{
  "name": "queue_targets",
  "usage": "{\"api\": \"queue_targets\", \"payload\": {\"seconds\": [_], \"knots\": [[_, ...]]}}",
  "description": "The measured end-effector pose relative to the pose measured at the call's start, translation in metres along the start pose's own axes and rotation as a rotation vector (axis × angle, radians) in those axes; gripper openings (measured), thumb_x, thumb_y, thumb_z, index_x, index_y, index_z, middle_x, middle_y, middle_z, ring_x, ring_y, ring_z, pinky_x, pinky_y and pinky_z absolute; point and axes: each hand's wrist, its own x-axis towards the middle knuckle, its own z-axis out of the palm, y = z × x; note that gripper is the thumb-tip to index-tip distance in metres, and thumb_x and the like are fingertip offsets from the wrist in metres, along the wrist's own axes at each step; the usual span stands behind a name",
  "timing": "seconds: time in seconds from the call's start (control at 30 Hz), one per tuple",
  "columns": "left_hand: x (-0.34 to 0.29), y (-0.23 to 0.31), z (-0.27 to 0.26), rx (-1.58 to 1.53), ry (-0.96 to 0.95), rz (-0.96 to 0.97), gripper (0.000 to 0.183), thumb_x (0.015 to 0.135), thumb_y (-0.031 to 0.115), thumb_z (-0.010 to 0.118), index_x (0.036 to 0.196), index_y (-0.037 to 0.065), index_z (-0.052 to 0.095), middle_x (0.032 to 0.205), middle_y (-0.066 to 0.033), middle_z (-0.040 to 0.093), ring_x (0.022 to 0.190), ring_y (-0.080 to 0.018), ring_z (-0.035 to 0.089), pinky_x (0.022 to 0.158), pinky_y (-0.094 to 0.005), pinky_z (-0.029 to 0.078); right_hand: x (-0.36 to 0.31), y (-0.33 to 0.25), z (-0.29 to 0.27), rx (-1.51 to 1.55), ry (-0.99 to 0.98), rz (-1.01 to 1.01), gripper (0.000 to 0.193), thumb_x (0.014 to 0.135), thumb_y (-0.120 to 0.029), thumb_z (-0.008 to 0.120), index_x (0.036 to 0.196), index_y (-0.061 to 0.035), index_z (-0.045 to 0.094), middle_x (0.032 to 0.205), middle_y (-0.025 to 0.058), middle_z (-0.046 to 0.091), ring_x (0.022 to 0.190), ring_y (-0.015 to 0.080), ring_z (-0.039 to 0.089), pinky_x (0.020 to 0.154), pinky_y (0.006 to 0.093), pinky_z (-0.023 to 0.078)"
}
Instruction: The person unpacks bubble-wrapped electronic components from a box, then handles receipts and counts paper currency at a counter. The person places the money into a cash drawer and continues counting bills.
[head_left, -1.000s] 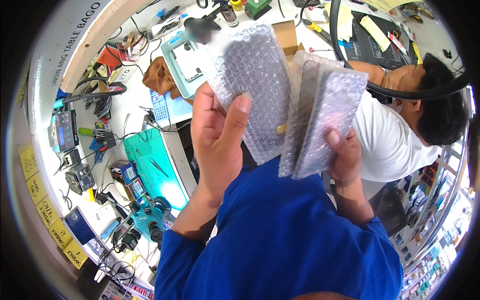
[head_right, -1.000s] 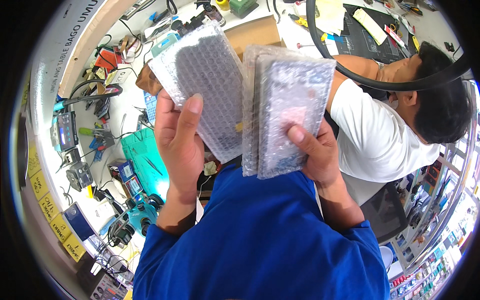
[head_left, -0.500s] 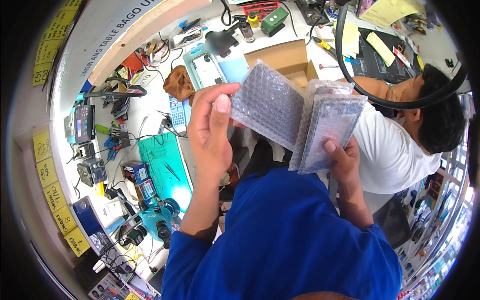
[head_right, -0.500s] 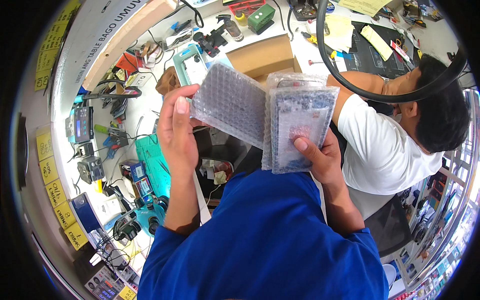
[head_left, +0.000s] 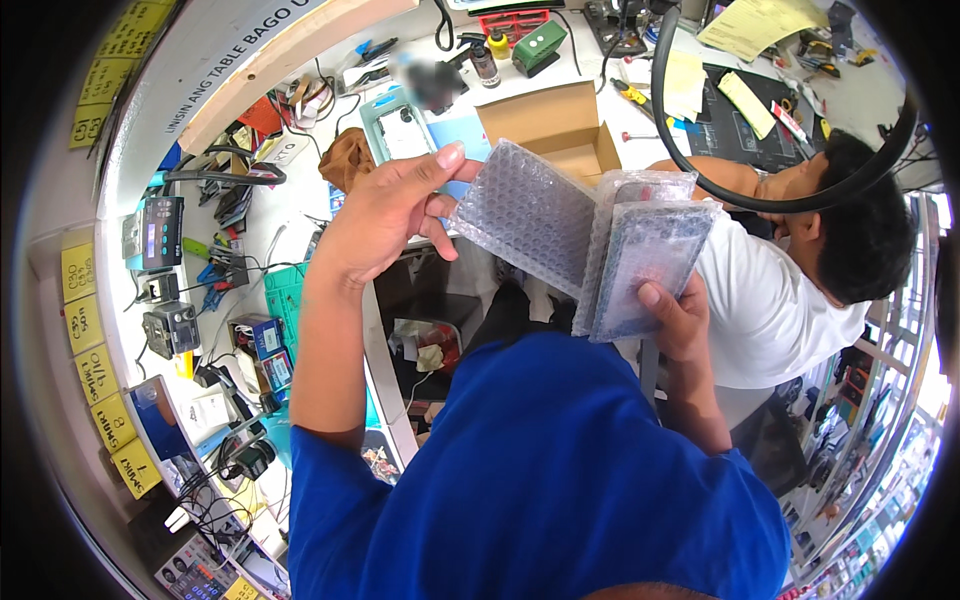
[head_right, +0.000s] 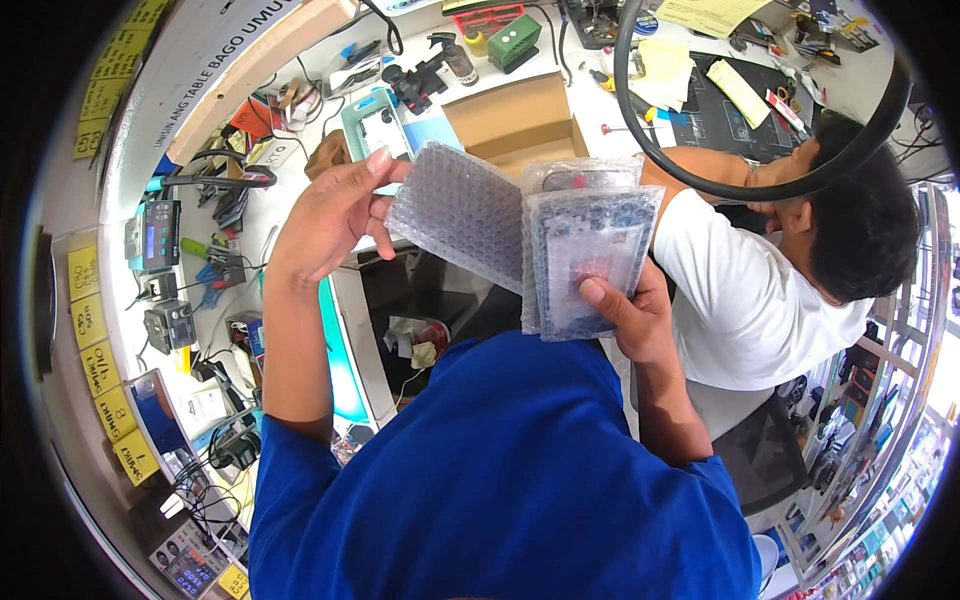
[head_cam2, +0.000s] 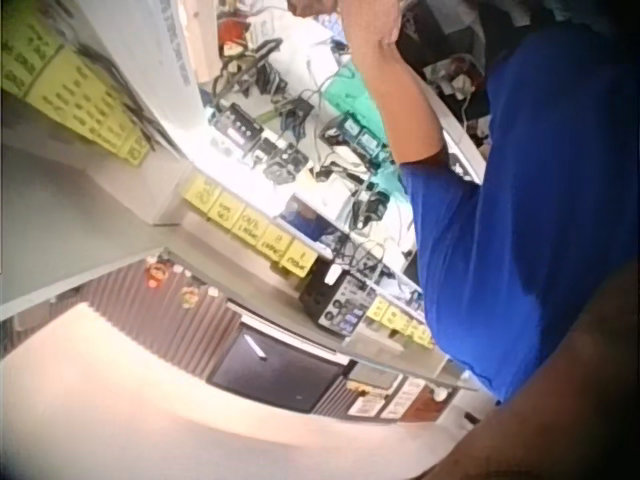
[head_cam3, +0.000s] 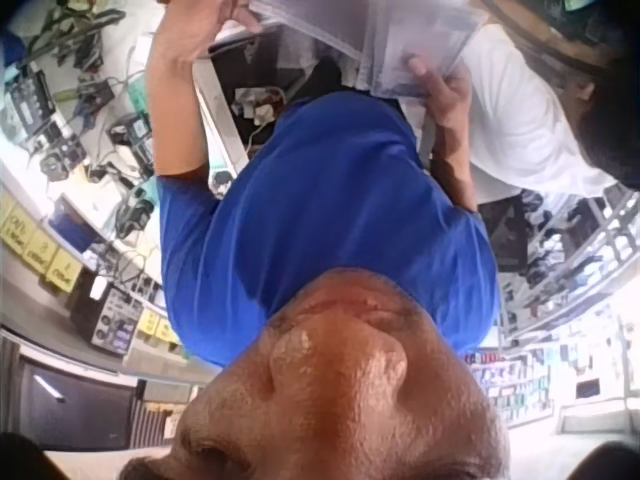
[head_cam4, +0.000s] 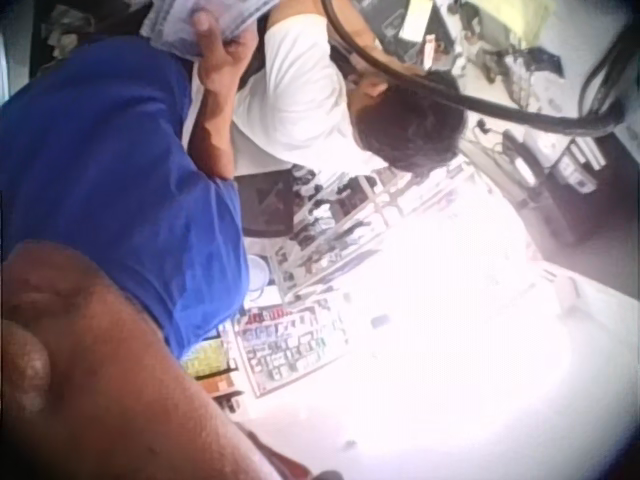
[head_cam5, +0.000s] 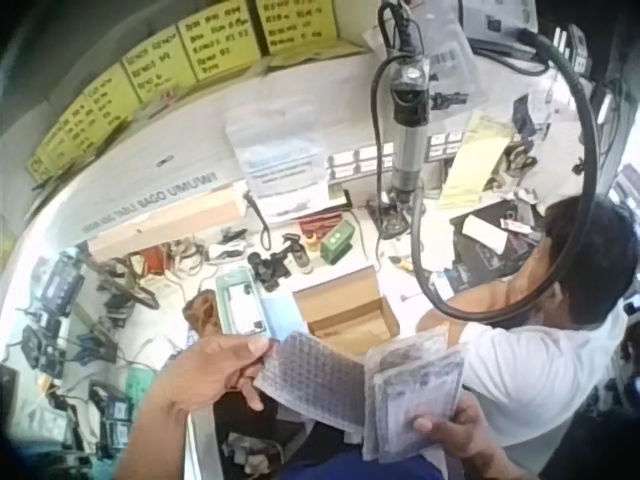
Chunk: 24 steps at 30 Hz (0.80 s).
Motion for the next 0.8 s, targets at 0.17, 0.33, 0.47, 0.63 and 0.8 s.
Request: {"api": "queue_targets", "payload": {"seconds": [0.17,0.33,0.47,0.63,0.8], "knots": [[0.011,0.001,-0.006,0.252,-0.139,0.011,0.048,0.103,0.042,0.070,0.117,-0.003,0.075,0.085,0.0007,0.058,0.068,-0.0069,0.059,0.060,-0.0243,0.061,-0.002,0.002,-0.006,-0.007,-0.001,-0.020,0.038,0.098,-0.011,0.075,0.133,0.0010,0.063,0.120,0.0081,0.073,0.107,0.0159,0.067,0.098,0.0324,0.051],[0.012,0.019,0.000,0.531,-0.147,0.081,0.033,0.103,0.036,0.069,0.106,0.003,0.075,0.092,0.0001,0.066,0.077,-0.0067,0.062,0.067,-0.0249,0.061,-0.002,0.001,-0.006,-0.036,-0.004,-0.028,0.037,0.098,-0.011,0.075,0.132,0.0008,0.065,0.120,0.0082,0.073,0.107,0.0160,0.067,0.098,0.0328,0.051],[0.003,0.035,-0.001,0.450,0.016,0.190,0.037,0.103,0.041,0.069,0.110,0.005,0.075,0.093,0.0002,0.071,0.084,-0.0074,0.067,0.073,-0.0237,0.058,-0.004,0.005,-0.011,0.011,0.047,-0.034,0.038,0.096,-0.013,0.074,0.131,0.0017,0.065,0.119,0.0093,0.074,0.107,0.0178,0.068,0.099,0.0338,0.052],[-0.011,0.051,-0.002,0.341,0.081,0.234,0.040,0.104,0.040,0.067,0.114,0.002,0.071,0.094,-0.0035,0.073,0.079,-0.0099,0.069,0.069,-0.0255,0.059,-0.007,-0.002,-0.009,0.143,0.084,-0.016,0.047,0.091,-0.017,0.076,0.130,0.0049,0.065,0.120,0.0119,0.074,0.109,0.0216,0.070,0.099,0.0357,0.053],[-0.017,0.059,0.000,0.333,0.087,0.266,0.041,0.104,0.040,0.067,0.118,0.001,0.070,0.096,-0.0044,0.073,0.078,-0.0104,0.069,0.068,-0.0259,0.059,-0.010,0.002,-0.015,0.177,0.106,-0.029,0.060,0.086,-0.020,0.080,0.136,0.0060,0.059,0.122,0.0141,0.072,0.111,0.0249,0.071,0.101,0.0386,0.055]]}}
